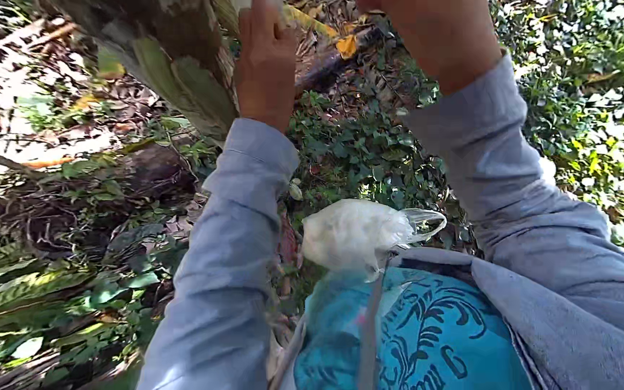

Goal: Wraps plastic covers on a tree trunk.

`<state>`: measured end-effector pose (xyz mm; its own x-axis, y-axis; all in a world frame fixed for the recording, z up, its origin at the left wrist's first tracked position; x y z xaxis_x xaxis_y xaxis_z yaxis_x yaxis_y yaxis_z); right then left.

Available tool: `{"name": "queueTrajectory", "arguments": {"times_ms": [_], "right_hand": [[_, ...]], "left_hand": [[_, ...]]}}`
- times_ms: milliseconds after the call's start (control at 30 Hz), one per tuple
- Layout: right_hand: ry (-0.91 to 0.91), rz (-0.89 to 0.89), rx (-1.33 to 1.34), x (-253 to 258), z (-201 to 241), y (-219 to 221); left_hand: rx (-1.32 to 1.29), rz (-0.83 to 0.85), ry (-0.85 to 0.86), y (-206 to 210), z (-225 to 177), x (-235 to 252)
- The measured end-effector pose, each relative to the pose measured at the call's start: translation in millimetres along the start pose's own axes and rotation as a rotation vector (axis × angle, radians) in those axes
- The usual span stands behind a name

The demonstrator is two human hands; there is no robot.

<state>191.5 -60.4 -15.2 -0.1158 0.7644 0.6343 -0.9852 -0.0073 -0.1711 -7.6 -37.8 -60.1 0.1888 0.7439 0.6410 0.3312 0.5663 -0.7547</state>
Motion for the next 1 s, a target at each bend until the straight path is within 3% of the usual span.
{"name": "queueTrajectory", "arguments": {"times_ms": [100, 167, 300, 433, 600, 667, 767, 833, 933, 1000], "right_hand": [[-0.086, 0.554, 0.059, -85, -12, -35], [0.008, 0.697, 0.026, -153, -25, -50], [0.201, 0.596, -0.217, -260, -28, -31], [0.597, 0.7, -0.701, -288, -5, 1], [0.533, 0.314, -0.43, -281, 17, -29], [0.594, 0.38, -0.479, -284, 27, -33], [0.801, 0.704, -0.658, -313, 32, -7], [0.759, 0.695, -0.657, -320, 35, -2], [0.511, 0.373, -0.409, -301, 59, -20], [0.487, 0.193, -0.297, -285, 79, -31]], "left_hand": [[0.011, 0.187, 0.066, -6, 2, -36], [-0.046, 0.283, 0.081, -10, -3, -82], [-0.471, 0.381, 0.129, -4, -38, -171], [-0.91, 0.567, 0.112, 8, -78, -218], [-1.134, 0.776, -0.063, 7, -80, -222], [-1.131, 0.827, -0.008, 8, -88, -229], [-1.16, 0.821, 0.008, 4, -104, -248], [-1.239, 0.75, 0.007, 3, -110, -256], [-1.343, 0.708, 0.044, 0, -121, -260], [-1.363, 0.709, -0.015, -14, -131, -254]]}}
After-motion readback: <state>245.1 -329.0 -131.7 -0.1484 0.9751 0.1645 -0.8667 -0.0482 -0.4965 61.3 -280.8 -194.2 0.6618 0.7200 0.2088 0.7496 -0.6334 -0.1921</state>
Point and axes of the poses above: each hand's wrist, its own x-axis towards the middle knuckle, its own y-axis out of the palm, z = x × y, the point moved 2 cm from there along x, towards the middle knuckle, and after that the axes turned 10 degrees about -z, right-handed, at the moved point
